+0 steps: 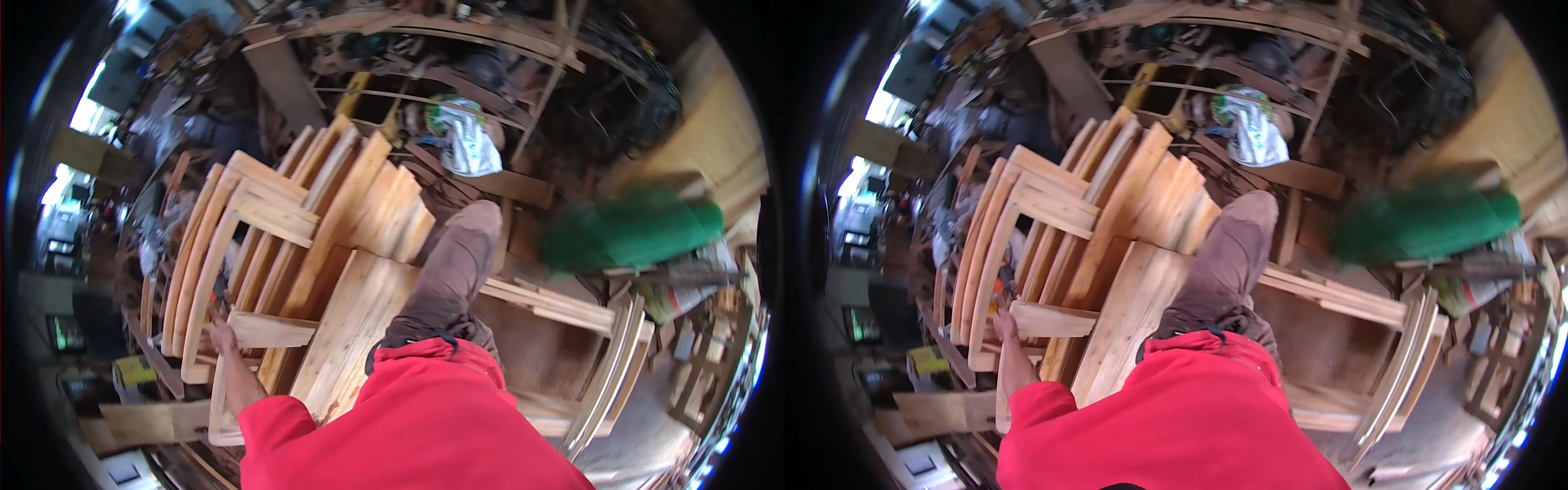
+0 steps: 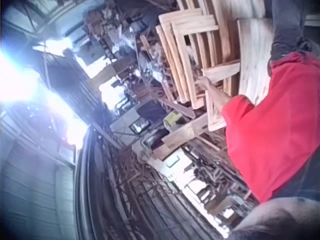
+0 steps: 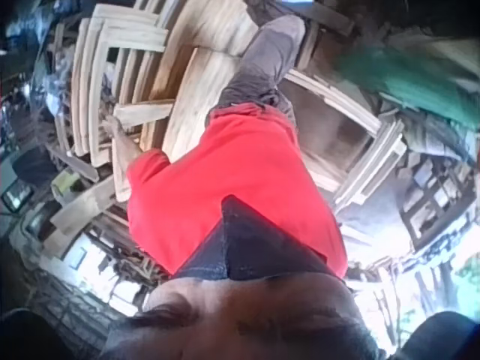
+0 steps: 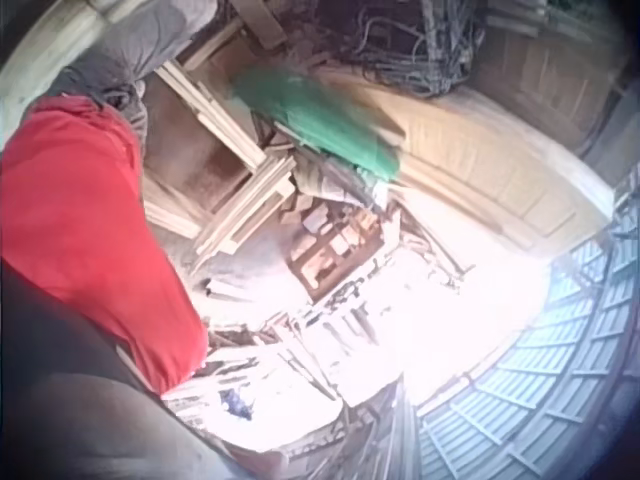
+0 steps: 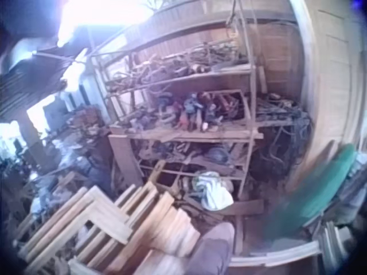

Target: The person picks up a circular saw and moves through a woodworking shop, retrieves a small part from a green case, and proceeds to disassemble and inspect a white power outlet strip.

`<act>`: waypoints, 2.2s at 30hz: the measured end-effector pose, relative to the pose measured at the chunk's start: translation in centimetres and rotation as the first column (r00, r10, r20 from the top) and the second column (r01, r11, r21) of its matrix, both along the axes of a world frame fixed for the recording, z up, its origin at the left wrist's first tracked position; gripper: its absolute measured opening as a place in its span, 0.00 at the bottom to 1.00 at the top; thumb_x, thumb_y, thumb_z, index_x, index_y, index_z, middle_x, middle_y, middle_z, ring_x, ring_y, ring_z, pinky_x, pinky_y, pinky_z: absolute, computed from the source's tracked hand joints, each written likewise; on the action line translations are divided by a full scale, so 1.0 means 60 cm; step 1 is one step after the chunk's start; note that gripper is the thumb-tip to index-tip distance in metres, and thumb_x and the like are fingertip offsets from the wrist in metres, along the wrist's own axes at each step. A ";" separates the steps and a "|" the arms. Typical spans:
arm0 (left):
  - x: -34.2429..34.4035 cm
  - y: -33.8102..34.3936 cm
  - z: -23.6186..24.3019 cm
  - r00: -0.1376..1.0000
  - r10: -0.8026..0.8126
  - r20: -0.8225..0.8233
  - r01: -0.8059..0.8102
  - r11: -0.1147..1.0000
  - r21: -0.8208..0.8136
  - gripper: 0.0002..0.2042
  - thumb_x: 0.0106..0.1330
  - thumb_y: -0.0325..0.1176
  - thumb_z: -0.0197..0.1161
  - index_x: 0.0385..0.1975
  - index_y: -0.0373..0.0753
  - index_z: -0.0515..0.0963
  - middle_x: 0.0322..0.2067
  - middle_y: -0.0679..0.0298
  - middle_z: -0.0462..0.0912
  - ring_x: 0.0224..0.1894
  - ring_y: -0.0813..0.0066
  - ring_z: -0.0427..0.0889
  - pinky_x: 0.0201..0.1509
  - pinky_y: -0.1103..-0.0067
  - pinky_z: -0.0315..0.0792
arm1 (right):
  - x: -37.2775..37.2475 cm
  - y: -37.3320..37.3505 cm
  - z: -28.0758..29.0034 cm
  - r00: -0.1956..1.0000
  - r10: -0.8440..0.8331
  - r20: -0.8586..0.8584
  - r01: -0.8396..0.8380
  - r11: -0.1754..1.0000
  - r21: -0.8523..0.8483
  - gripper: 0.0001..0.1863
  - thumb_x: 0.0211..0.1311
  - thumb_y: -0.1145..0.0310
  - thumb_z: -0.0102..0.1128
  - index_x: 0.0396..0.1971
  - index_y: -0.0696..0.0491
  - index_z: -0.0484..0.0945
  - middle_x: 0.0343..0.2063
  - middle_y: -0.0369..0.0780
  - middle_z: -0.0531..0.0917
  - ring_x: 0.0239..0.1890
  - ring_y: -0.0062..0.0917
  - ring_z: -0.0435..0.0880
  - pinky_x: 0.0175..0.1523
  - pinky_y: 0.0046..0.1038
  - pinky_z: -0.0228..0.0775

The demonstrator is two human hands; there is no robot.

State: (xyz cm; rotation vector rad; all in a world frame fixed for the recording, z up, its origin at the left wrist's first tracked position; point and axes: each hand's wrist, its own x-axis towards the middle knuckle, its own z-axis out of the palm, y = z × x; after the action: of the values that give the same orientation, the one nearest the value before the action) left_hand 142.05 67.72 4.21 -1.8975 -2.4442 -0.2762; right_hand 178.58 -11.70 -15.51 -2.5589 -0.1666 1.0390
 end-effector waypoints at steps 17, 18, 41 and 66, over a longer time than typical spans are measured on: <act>0.501 0.234 0.091 0.810 -0.451 0.374 0.273 0.856 0.440 0.18 0.74 0.48 0.55 0.42 0.44 0.88 0.33 0.56 0.88 0.38 0.55 0.87 0.41 0.65 0.77 | 0.608 0.159 -0.040 0.728 0.670 -0.149 -0.663 0.630 -0.404 0.15 0.65 0.59 0.53 0.39 0.49 0.87 0.35 0.43 0.88 0.38 0.40 0.87 0.42 0.40 0.79; 0.500 0.217 0.102 0.903 -0.251 0.348 0.104 0.915 0.391 0.17 0.75 0.46 0.55 0.39 0.42 0.88 0.32 0.55 0.88 0.34 0.55 0.87 0.37 0.63 0.76 | 0.656 0.232 -0.034 0.759 0.633 -0.151 -0.640 0.685 -0.348 0.15 0.65 0.59 0.53 0.40 0.49 0.86 0.35 0.44 0.87 0.39 0.40 0.86 0.43 0.40 0.78; 0.495 0.216 0.084 0.951 -0.134 0.279 -0.008 0.891 0.454 0.23 0.76 0.43 0.52 0.18 0.36 0.73 0.17 0.49 0.75 0.21 0.45 0.73 0.27 0.57 0.63 | 1.108 1.595 0.632 0.585 0.453 0.673 -0.810 0.374 0.452 0.12 0.69 0.64 0.61 0.40 0.58 0.83 0.29 0.37 0.84 0.34 0.17 0.79 0.42 0.25 0.73; 0.506 0.237 0.118 0.564 0.319 0.762 -0.686 0.695 0.217 0.26 0.73 0.49 0.59 0.16 0.37 0.73 0.12 0.70 0.70 0.16 0.84 0.68 0.22 0.80 0.63 | 1.428 2.136 0.285 0.678 0.402 0.615 -0.611 0.773 0.168 0.08 0.68 0.65 0.62 0.37 0.54 0.79 0.27 0.34 0.77 0.30 0.17 0.76 0.37 0.20 0.71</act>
State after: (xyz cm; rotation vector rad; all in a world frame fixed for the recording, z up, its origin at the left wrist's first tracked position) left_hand 172.42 81.95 11.31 -0.8236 -2.7664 -1.6325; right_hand 264.28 116.43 1.60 -2.4149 -1.1948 0.3166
